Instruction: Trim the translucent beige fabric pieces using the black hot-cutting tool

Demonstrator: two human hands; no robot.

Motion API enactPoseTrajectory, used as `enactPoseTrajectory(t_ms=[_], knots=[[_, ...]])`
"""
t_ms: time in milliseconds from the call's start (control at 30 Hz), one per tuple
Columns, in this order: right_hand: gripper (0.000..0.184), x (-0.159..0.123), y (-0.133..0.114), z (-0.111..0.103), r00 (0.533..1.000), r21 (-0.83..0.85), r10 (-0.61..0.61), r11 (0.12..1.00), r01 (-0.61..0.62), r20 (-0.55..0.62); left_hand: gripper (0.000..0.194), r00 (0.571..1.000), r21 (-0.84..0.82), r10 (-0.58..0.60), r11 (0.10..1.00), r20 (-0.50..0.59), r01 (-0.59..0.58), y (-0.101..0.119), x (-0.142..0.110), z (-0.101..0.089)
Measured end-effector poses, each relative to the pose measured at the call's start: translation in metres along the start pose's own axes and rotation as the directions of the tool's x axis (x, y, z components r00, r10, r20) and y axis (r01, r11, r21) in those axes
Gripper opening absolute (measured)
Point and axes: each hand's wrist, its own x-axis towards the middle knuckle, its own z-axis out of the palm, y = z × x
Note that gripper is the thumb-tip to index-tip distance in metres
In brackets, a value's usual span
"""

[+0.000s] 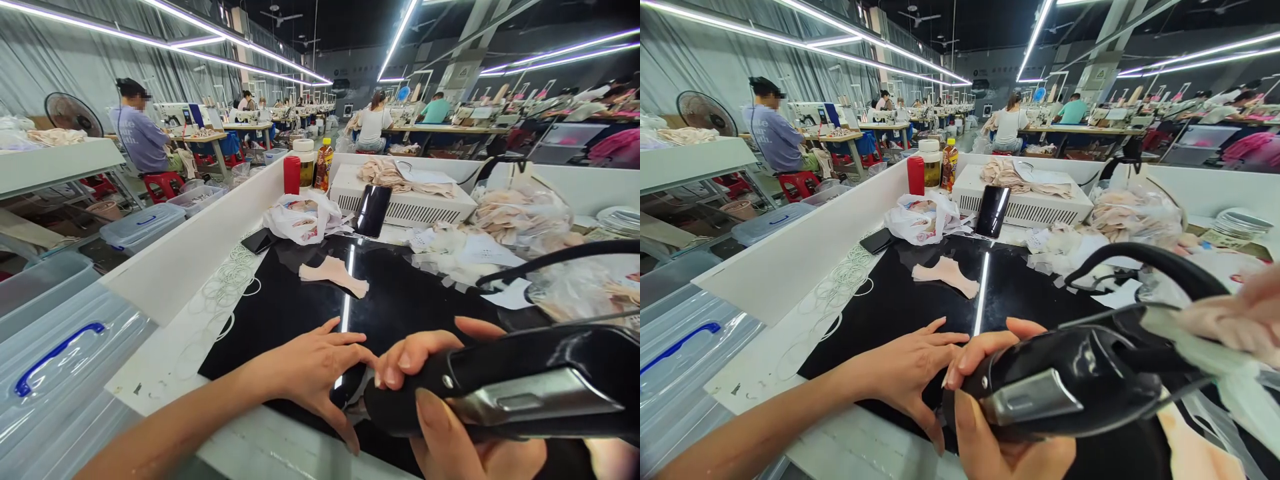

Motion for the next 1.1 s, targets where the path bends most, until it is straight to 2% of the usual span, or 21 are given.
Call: enactPoseTrajectory(t_ms=[167, 233, 433, 500, 700, 900, 967, 1000, 1100], knots=[[0.042, 0.001, 0.002, -0.002, 1.0, -0.017, 0.013, 1.0, -0.013, -0.016, 0.094, 1.0, -0.019, 0.012, 1.0, -0.002, -0.012, 0.0, 0.001, -0.001], [0.044, 0.007, 0.001, -0.006, 1.0, -0.028, -0.005, 1.0, 0.004, -0.027, 0.088, 1.0, -0.035, 0.026, 0.999, -0.017, -0.026, -0.002, 0.0, -0.002], [0.047, 0.029, -0.009, -0.027, 0.979, -0.127, -0.088, 0.99, 0.065, -0.183, 0.027, 0.989, 0.015, 0.139, 0.99, -0.045, -0.138, -0.009, -0.004, -0.008], [0.048, 0.034, -0.011, -0.033, 0.97, -0.147, -0.087, 0.988, 0.054, -0.227, 0.017, 0.987, 0.024, 0.154, 0.988, -0.047, -0.153, -0.007, -0.003, -0.011], [0.051, 0.038, -0.01, -0.046, 0.954, -0.185, -0.108, 0.981, 0.056, -0.279, 0.013, 0.992, 0.027, 0.123, 0.992, -0.036, -0.122, -0.003, -0.005, -0.018], [0.047, 0.037, -0.007, -0.048, 0.951, -0.19, -0.112, 0.98, 0.058, -0.287, 0.009, 0.997, 0.116, 0.053, 0.992, -0.05, -0.047, -0.018, -0.015, -0.032], [0.048, 0.036, -0.006, -0.047, 0.953, -0.194, -0.113, 0.979, 0.059, -0.28, 0.007, 0.994, 0.241, 0.022, 0.971, -0.11, 0.005, -0.024, -0.015, -0.038], [0.05, 0.036, -0.006, -0.046, 0.955, -0.196, -0.113, 0.979, 0.059, -0.276, 0.008, 0.985, 0.32, 0.002, 0.946, -0.173, 0.054, -0.026, -0.014, -0.039], [0.051, 0.035, -0.005, -0.043, 0.957, -0.204, -0.116, 0.977, 0.061, -0.268, 0.014, 0.922, 0.464, -0.045, 0.854, -0.385, 0.235, -0.025, -0.01, -0.037]])
